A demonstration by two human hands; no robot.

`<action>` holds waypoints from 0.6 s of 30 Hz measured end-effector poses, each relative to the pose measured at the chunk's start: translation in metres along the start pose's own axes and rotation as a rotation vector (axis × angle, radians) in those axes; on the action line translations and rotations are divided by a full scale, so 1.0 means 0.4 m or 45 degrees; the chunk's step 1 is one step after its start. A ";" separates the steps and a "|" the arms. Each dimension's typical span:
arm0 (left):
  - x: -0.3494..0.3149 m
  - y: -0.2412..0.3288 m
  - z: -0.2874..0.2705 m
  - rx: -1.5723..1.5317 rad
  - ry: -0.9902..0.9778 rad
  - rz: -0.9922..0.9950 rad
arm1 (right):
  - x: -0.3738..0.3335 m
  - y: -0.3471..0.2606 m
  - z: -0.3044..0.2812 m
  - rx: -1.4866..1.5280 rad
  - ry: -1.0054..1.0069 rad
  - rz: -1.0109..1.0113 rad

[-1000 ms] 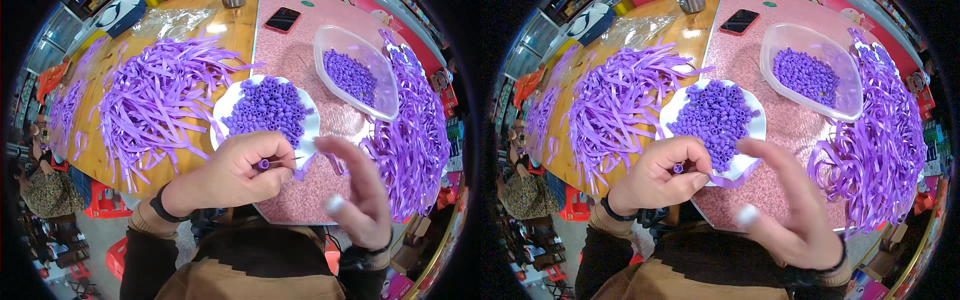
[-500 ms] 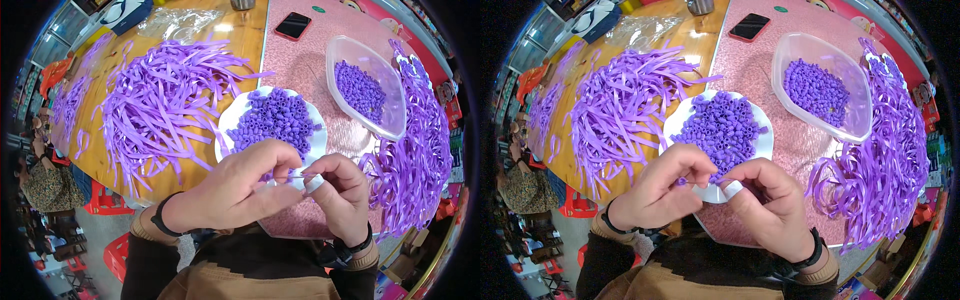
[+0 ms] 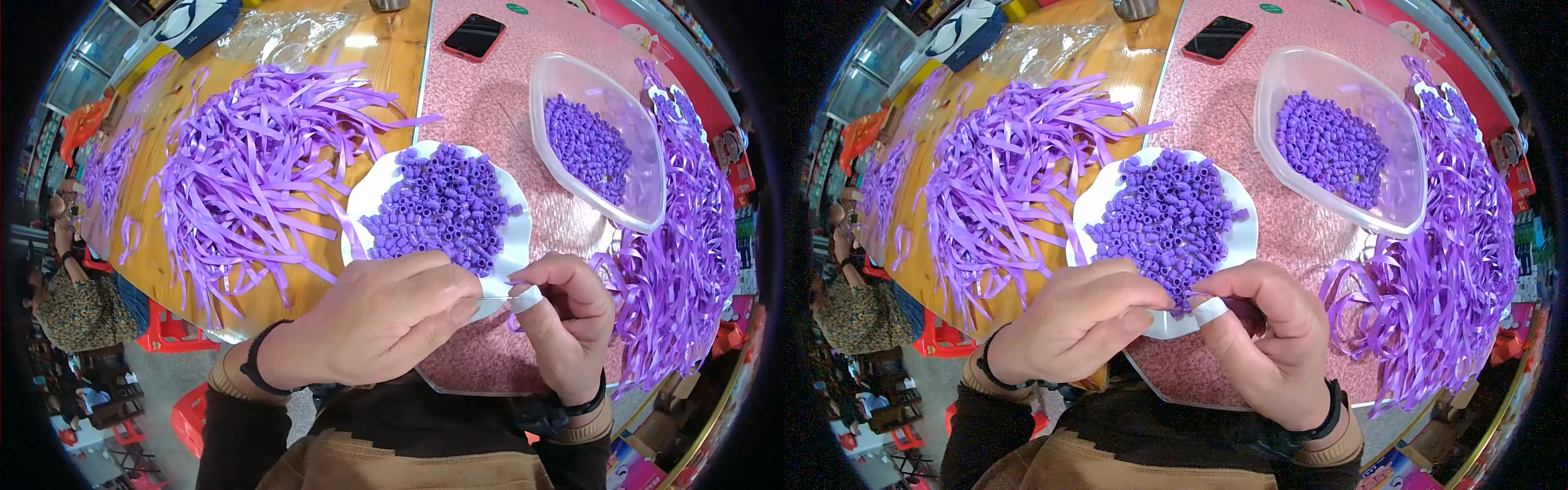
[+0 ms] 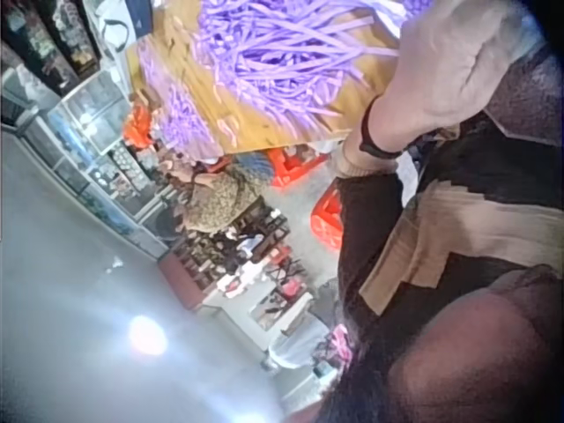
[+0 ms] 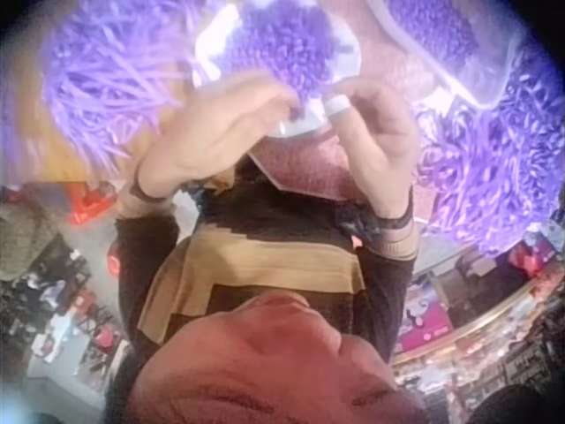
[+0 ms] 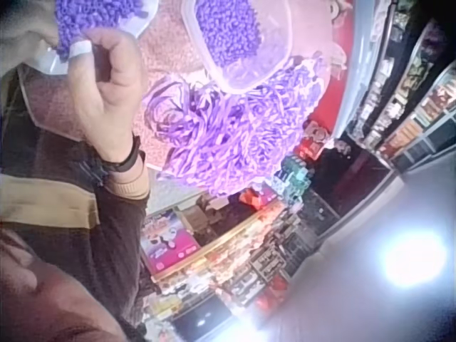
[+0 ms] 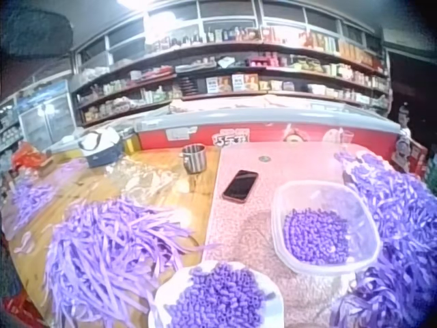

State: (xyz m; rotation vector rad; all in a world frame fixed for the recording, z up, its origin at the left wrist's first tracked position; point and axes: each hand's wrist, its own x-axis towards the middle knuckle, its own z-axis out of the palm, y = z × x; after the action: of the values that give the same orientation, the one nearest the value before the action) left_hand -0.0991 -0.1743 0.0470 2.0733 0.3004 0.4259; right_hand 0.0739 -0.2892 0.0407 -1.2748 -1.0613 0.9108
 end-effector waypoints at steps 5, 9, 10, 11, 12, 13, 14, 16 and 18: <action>-0.001 -0.006 0.010 0.048 0.049 -0.027 | -0.002 0.008 0.001 -0.166 0.007 -0.090; -0.001 -0.006 0.009 0.060 0.049 -0.026 | 0.000 0.009 0.000 -0.203 0.012 -0.141; 0.000 -0.007 0.009 0.052 0.050 -0.027 | 0.000 0.010 0.000 -0.217 0.016 -0.147; -0.001 -0.007 0.009 0.051 0.050 -0.027 | 0.001 0.009 0.000 -0.217 0.016 -0.146; -0.001 -0.006 0.009 0.065 0.043 -0.027 | 0.001 0.007 0.000 -0.213 0.023 -0.138; -0.001 -0.006 0.008 0.079 0.036 -0.027 | 0.001 0.006 0.000 -0.208 0.031 -0.130; 0.000 -0.006 0.008 0.078 0.034 -0.027 | 0.001 0.007 0.000 -0.208 0.032 -0.129; 0.001 -0.007 0.009 0.086 0.026 -0.038 | 0.002 0.008 -0.001 -0.204 0.036 -0.132; 0.002 -0.011 0.010 0.097 0.025 -0.035 | 0.001 0.004 -0.002 -0.224 0.029 -0.139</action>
State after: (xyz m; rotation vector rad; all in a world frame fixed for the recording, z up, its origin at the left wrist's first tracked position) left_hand -0.0969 -0.1747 0.0416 2.1377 0.3610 0.4244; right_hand 0.0750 -0.2888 0.0393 -1.3538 -1.2014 0.7311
